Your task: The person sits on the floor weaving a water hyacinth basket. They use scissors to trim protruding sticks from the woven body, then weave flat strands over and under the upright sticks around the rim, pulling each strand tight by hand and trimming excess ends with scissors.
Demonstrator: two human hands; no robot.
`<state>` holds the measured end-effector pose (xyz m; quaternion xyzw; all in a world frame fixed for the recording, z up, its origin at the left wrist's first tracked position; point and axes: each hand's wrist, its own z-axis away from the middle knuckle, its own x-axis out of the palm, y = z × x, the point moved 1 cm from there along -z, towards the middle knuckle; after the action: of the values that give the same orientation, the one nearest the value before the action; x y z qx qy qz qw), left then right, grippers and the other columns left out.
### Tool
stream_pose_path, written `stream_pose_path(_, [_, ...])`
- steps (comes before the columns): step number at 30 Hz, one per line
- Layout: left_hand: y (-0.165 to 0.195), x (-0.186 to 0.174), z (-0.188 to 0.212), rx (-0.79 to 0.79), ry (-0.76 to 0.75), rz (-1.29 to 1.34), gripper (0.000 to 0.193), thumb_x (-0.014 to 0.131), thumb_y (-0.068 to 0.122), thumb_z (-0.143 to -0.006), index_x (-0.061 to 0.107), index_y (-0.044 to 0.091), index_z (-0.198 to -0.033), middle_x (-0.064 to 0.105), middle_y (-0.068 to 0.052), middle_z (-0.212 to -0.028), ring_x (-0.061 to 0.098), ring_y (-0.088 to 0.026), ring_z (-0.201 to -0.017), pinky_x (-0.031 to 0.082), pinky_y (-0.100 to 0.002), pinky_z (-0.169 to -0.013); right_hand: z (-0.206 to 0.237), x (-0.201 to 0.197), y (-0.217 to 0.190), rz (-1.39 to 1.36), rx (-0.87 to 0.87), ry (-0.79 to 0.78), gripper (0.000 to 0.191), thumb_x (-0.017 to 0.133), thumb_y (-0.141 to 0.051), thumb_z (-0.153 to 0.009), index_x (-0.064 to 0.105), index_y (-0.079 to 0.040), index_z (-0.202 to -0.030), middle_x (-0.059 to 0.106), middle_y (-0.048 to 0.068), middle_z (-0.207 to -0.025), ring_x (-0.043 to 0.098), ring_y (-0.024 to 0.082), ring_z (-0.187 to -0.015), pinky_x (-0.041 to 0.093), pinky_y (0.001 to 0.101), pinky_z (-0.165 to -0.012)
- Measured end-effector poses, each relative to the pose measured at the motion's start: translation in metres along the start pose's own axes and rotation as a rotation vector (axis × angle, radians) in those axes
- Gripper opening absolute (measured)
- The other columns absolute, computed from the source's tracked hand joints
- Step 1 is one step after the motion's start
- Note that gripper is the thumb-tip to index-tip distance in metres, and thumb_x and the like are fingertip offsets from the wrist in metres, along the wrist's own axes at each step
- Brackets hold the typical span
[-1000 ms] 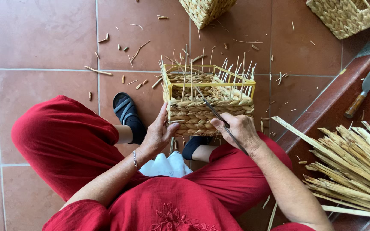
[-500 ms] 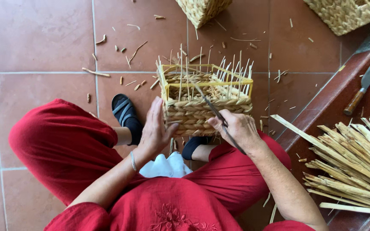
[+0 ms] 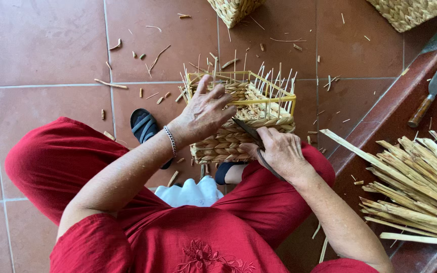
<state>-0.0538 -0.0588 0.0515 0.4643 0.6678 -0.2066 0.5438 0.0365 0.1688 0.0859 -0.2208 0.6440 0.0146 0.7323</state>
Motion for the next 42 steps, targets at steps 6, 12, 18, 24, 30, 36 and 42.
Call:
stream_pose_path(6, [-0.002,0.001,0.003,0.033,0.005,0.011,0.029,0.068,0.014,-0.082,0.059,0.007,-0.108,0.054,-0.011,-0.102,0.053,-0.029,-0.107,0.038,-0.050,-0.097,-0.004,-0.016,-0.010,0.132,0.015,-0.017,0.060,0.074,-0.060,-0.082,0.066,-0.003,-0.095,0.070,0.020,-0.079,0.073,0.038,-0.069,0.058,0.0520,-0.062])
stream_pose_path(12, [0.000,0.007,0.001,0.016,-0.026,0.053,0.033,0.066,0.012,-0.078,0.056,0.007,-0.109,0.053,-0.010,-0.101,0.053,-0.029,-0.105,0.040,-0.045,-0.091,-0.014,-0.019,-0.016,0.197,0.023,-0.076,0.055,0.073,-0.058,-0.084,0.067,-0.004,-0.095,0.072,0.019,-0.079,0.073,0.039,-0.067,0.057,0.0544,-0.062])
stream_pose_path(18, [0.000,0.007,-0.001,-0.023,-0.029,0.117,0.030,0.066,0.012,-0.081,0.055,0.006,-0.109,0.054,-0.012,-0.104,0.053,-0.030,-0.105,0.041,-0.044,-0.092,-0.014,-0.015,-0.009,0.155,-0.033,-0.075,0.049,0.072,-0.053,-0.091,0.065,-0.005,-0.085,0.070,0.015,-0.065,0.072,0.036,-0.061,0.057,0.0483,-0.056])
stream_pose_path(24, [0.001,-0.021,-0.004,-0.102,0.306,0.205,0.027,0.066,0.004,-0.086,0.054,0.005,-0.110,0.058,-0.017,-0.131,0.054,-0.034,-0.120,0.044,-0.046,-0.104,-0.013,-0.024,-0.002,0.160,-0.027,-0.056,0.054,0.074,-0.059,-0.086,0.067,-0.005,-0.091,0.071,0.013,-0.064,0.071,0.029,-0.053,0.056,0.0439,-0.049])
stream_pose_path(30, [-0.030,-0.075,0.026,-0.615,0.779,0.499,0.009,0.065,-0.005,-0.096,0.061,0.003,-0.100,0.067,-0.013,-0.103,0.068,-0.029,-0.098,0.056,-0.040,-0.090,-0.013,-0.045,-0.001,0.054,-0.085,0.119,0.067,0.080,-0.059,-0.076,0.066,-0.006,-0.115,0.072,0.011,-0.085,0.073,0.030,-0.071,0.057,0.0430,-0.060])
stream_pose_path(36, [-0.053,-0.087,0.036,-0.524,0.414,-0.071,0.061,0.083,0.014,-0.082,0.059,-0.001,-0.136,0.053,-0.020,-0.135,0.048,-0.040,-0.127,0.037,-0.055,-0.106,-0.019,-0.035,-0.011,0.042,-0.051,0.075,0.072,0.081,-0.060,-0.075,0.063,-0.005,-0.116,0.069,0.015,-0.088,0.071,0.035,-0.079,0.058,0.0459,-0.065])
stream_pose_path(42, [-0.036,-0.040,0.012,-0.268,0.210,0.306,0.063,0.088,0.024,-0.083,0.063,0.017,-0.140,0.046,-0.017,-0.152,0.037,-0.043,-0.143,0.029,-0.058,-0.118,-0.015,-0.040,-0.013,0.042,-0.211,0.172,0.063,0.070,-0.053,-0.094,0.059,0.001,-0.126,0.064,0.019,-0.103,0.069,0.040,-0.094,0.058,0.0469,-0.078])
